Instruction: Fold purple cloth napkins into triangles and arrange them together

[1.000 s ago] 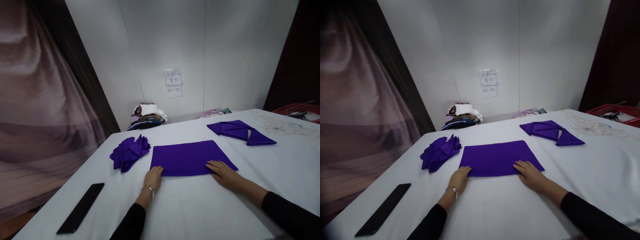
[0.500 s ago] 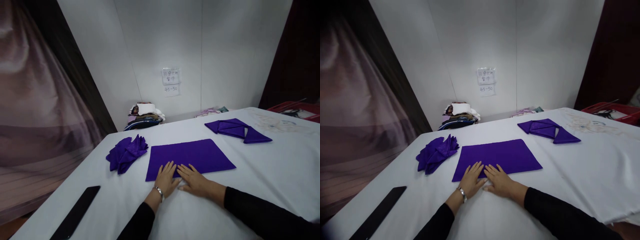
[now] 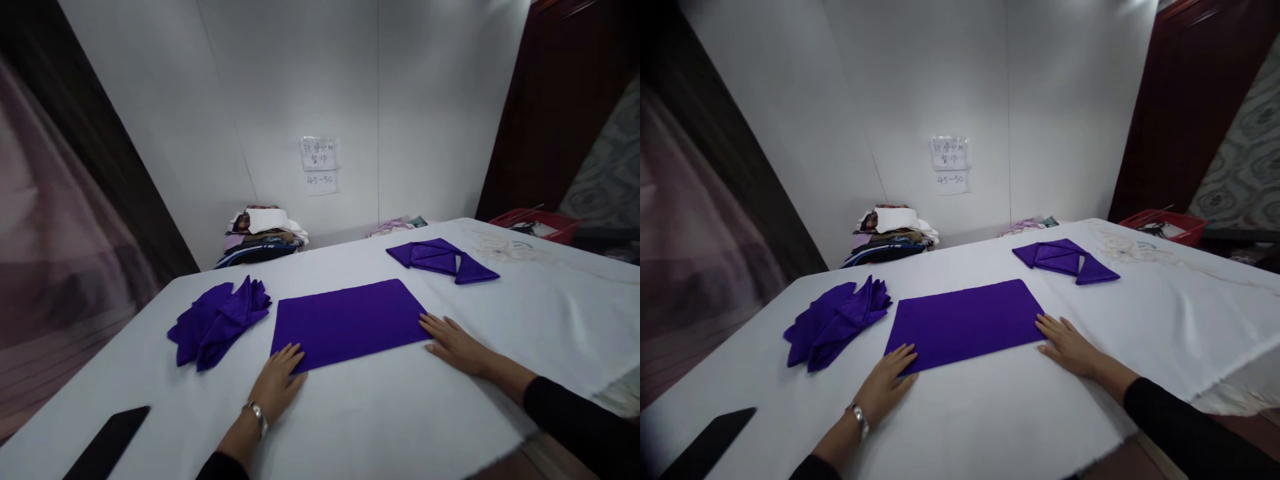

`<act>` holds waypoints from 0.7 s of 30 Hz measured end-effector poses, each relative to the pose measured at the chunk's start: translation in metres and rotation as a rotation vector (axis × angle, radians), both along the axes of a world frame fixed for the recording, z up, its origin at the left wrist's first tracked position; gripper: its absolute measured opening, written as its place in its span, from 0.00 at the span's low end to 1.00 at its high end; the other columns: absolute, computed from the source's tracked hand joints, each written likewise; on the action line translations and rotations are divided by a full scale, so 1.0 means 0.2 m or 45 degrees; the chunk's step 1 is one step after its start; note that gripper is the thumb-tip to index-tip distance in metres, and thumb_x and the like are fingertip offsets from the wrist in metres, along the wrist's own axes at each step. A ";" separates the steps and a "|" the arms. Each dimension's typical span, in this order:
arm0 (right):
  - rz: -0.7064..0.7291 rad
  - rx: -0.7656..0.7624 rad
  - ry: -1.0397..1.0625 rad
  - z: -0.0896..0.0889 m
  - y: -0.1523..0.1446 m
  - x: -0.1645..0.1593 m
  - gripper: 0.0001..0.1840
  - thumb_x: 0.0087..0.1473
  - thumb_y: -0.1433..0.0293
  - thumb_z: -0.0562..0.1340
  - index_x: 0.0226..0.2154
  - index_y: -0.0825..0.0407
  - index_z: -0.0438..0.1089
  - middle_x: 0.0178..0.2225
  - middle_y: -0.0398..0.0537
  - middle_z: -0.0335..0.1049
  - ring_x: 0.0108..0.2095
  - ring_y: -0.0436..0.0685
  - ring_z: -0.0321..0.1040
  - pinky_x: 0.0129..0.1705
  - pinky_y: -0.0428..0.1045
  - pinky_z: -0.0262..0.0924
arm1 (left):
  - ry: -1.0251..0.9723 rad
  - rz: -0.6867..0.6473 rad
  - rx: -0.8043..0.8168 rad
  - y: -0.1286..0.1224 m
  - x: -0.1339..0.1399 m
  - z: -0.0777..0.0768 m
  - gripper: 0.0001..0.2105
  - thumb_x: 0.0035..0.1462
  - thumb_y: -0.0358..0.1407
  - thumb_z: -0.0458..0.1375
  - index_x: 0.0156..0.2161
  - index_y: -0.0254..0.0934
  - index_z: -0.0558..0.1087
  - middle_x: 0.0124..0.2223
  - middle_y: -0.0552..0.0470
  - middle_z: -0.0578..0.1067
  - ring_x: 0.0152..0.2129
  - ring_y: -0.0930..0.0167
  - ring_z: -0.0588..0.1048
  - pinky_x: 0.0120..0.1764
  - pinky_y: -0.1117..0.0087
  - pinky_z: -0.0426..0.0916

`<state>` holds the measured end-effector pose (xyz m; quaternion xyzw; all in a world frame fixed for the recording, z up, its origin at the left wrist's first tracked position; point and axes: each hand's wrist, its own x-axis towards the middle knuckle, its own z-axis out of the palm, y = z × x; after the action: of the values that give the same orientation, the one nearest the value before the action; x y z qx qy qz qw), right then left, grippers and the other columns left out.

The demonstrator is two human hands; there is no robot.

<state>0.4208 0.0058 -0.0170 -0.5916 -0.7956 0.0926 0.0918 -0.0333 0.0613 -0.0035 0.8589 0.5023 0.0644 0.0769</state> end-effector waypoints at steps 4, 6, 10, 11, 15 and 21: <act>0.059 0.097 -0.024 0.06 0.00 -0.12 0.26 0.57 0.63 0.49 0.58 0.48 0.53 0.59 0.51 0.50 0.61 0.61 0.41 0.59 0.64 0.28 | 0.036 0.018 0.108 0.02 0.03 0.00 0.23 0.50 0.24 0.47 0.51 0.38 0.68 0.54 0.51 0.68 0.53 0.68 0.64 0.55 0.63 0.57; 0.119 0.147 -0.013 0.08 0.01 -0.19 0.26 0.55 0.70 0.49 0.57 0.49 0.54 0.57 0.51 0.55 0.59 0.60 0.46 0.59 0.63 0.30 | 0.070 0.073 0.135 0.04 0.06 0.03 0.24 0.48 0.21 0.46 0.49 0.37 0.69 0.52 0.50 0.70 0.50 0.68 0.66 0.54 0.64 0.59; 0.135 0.265 0.014 0.08 0.06 -0.28 0.26 0.53 0.77 0.48 0.54 0.52 0.59 0.53 0.54 0.62 0.53 0.58 0.57 0.57 0.62 0.41 | 0.114 0.183 0.143 0.06 0.10 0.12 0.21 0.49 0.22 0.47 0.47 0.39 0.71 0.48 0.49 0.73 0.46 0.69 0.70 0.49 0.66 0.63; 0.122 0.296 0.027 0.08 0.08 -0.28 0.25 0.52 0.78 0.47 0.52 0.52 0.61 0.51 0.54 0.64 0.51 0.58 0.59 0.55 0.61 0.44 | 0.114 0.217 0.141 0.06 0.10 0.15 0.21 0.50 0.23 0.47 0.47 0.39 0.70 0.47 0.49 0.74 0.45 0.69 0.71 0.47 0.66 0.64; 0.024 0.316 0.119 0.14 0.12 -0.20 0.19 0.50 0.78 0.49 0.39 0.51 0.71 0.39 0.51 0.73 0.40 0.58 0.68 0.48 0.57 0.55 | 0.029 0.286 0.191 0.03 0.07 0.28 0.17 0.52 0.29 0.48 0.45 0.42 0.72 0.45 0.51 0.75 0.42 0.67 0.73 0.44 0.65 0.66; -0.040 0.211 0.507 0.51 -0.02 -0.03 0.13 0.53 0.67 0.54 0.38 0.50 0.71 0.36 0.47 0.73 0.36 0.56 0.69 0.39 0.50 0.62 | -0.454 0.280 0.100 -0.10 -0.06 0.61 0.12 0.48 0.45 0.54 0.36 0.46 0.75 0.36 0.57 0.78 0.34 0.68 0.75 0.38 0.71 0.69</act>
<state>0.4146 0.0025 0.0843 -0.5643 -0.7573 0.1406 0.2971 -0.0459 0.0406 0.1181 0.7763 0.5685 0.2427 0.1235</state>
